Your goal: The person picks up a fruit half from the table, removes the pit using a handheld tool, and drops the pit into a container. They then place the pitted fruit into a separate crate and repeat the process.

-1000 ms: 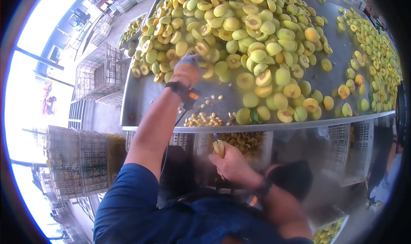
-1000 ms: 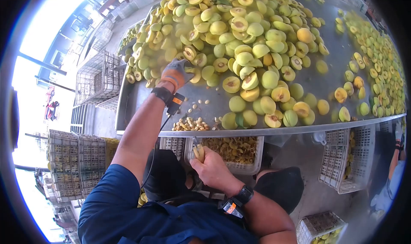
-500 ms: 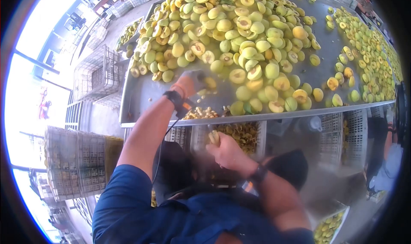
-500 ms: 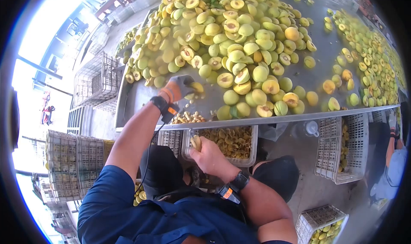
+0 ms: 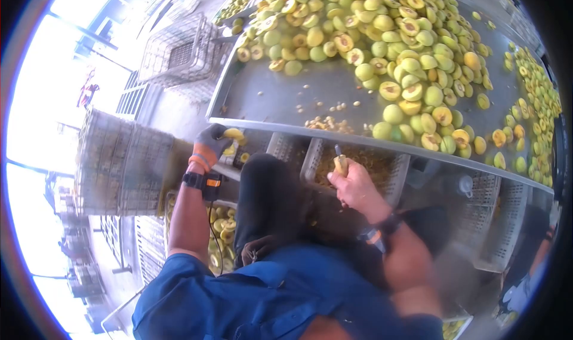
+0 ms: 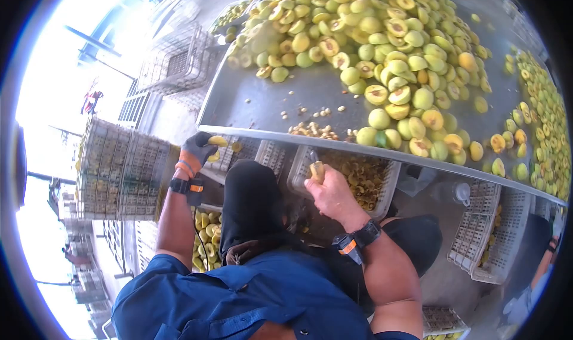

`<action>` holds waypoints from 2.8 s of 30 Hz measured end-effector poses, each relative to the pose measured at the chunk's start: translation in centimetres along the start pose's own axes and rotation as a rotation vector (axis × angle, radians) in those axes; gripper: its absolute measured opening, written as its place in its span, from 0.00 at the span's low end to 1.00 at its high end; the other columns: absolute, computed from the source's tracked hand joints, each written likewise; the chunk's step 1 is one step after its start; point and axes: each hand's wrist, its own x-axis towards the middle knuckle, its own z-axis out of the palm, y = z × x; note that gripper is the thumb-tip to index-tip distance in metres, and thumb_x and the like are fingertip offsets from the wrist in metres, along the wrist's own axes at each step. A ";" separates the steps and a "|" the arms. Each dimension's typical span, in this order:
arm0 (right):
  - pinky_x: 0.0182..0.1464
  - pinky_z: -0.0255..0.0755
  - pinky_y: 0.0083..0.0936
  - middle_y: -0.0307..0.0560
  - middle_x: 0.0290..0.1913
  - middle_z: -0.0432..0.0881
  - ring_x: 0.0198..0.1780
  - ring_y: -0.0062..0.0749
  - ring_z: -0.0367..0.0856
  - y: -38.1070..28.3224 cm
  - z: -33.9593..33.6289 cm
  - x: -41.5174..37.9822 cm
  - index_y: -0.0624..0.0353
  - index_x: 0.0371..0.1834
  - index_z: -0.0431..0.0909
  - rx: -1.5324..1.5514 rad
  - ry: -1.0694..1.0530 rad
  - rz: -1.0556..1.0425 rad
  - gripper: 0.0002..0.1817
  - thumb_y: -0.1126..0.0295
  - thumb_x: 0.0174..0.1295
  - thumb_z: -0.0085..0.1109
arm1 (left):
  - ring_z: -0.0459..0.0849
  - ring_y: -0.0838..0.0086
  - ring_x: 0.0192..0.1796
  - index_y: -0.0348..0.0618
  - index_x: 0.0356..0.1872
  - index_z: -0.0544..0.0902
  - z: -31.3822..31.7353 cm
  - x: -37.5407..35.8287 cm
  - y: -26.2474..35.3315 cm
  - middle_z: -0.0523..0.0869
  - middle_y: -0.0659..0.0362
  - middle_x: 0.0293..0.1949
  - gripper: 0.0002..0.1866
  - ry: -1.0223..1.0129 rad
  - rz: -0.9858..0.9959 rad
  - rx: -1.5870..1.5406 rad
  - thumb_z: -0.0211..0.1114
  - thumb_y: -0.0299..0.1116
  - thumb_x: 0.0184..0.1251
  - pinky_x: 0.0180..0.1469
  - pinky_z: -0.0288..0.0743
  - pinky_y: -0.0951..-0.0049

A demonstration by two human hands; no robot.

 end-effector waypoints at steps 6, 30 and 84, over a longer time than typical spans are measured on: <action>0.19 0.70 0.27 0.39 0.24 0.77 0.17 0.23 0.75 -0.1 1.0 0.6 0.62 0.43 0.74 -0.008 -0.063 0.064 0.09 0.67 0.75 0.61 | 0.94 0.64 0.49 0.41 0.55 0.92 1.4 -1.3 -6.0 0.96 0.53 0.47 0.19 0.125 -0.187 -0.174 0.82 0.36 0.64 0.55 0.85 0.64; 0.27 0.68 0.23 0.32 0.28 0.78 0.24 0.16 0.74 -3.3 0.1 -3.1 0.60 0.52 0.81 0.154 -0.156 0.047 0.08 0.68 0.78 0.61 | 0.93 0.60 0.45 0.37 0.56 0.88 14.5 -4.1 19.0 0.93 0.48 0.44 0.12 -0.021 0.159 -0.815 0.65 0.28 0.78 0.50 0.87 0.68; 0.22 0.68 0.32 0.44 0.28 0.81 0.19 0.29 0.76 2.6 0.1 0.2 0.63 0.40 0.82 0.060 -0.114 -0.363 0.08 0.70 0.75 0.58 | 0.92 0.70 0.36 0.38 0.42 0.87 18.1 -2.7 21.9 0.93 0.55 0.36 0.06 0.109 0.366 -0.568 0.64 0.29 0.78 0.44 0.85 0.69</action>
